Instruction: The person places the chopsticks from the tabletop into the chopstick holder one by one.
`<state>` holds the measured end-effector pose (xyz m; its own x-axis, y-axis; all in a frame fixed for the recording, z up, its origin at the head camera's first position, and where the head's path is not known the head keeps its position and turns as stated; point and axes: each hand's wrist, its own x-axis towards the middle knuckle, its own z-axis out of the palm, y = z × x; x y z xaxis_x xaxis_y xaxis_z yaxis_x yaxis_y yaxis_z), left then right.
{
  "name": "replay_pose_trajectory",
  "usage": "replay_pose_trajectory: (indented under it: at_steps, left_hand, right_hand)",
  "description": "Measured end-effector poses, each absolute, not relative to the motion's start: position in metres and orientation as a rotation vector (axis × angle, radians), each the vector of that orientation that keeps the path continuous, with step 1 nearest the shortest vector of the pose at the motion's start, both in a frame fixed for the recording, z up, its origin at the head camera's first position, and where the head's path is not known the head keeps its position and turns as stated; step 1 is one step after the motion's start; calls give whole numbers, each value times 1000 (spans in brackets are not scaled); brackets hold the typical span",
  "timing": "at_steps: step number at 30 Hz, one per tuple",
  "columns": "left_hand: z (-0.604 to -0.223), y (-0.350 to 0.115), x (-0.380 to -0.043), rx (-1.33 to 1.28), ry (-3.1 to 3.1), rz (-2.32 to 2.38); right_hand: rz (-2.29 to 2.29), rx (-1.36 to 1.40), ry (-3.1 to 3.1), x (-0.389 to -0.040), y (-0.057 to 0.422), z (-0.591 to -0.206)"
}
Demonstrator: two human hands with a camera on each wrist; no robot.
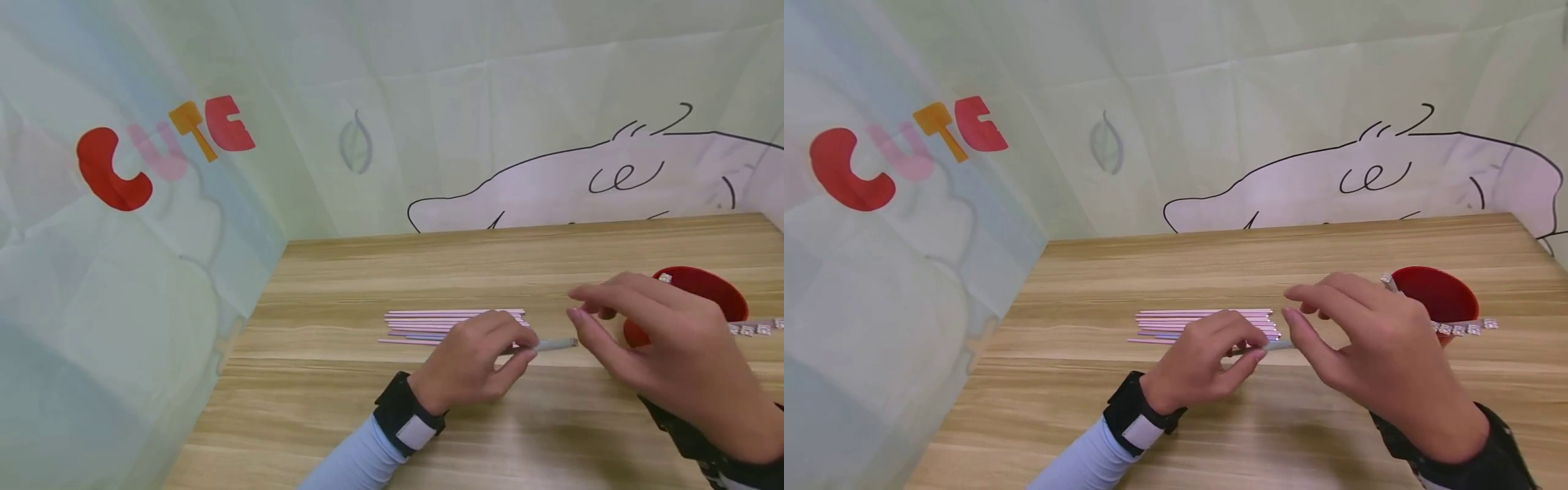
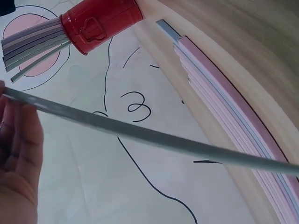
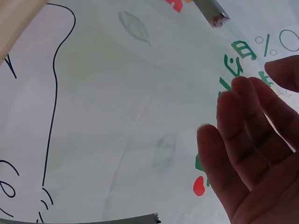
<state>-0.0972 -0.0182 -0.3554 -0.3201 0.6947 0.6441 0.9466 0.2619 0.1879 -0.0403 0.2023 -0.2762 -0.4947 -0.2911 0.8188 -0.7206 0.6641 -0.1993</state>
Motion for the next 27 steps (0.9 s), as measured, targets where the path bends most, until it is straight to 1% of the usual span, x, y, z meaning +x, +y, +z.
replay_pose_trajectory:
  at_steps: [8,18,27]
  left_hand:
    - [-351,-19,-97,-1440,-1968,-899]
    - [-351,-19,-98,-1437,-1875,-915]
    - [-351,-18,-96,-1492,-1884,-950]
  right_hand:
    - [625,912,-2127,-45,195,-282]
    - [756,940,-2265,-44,195,-290]
    - [882,940,-2164,-41,196,-281]
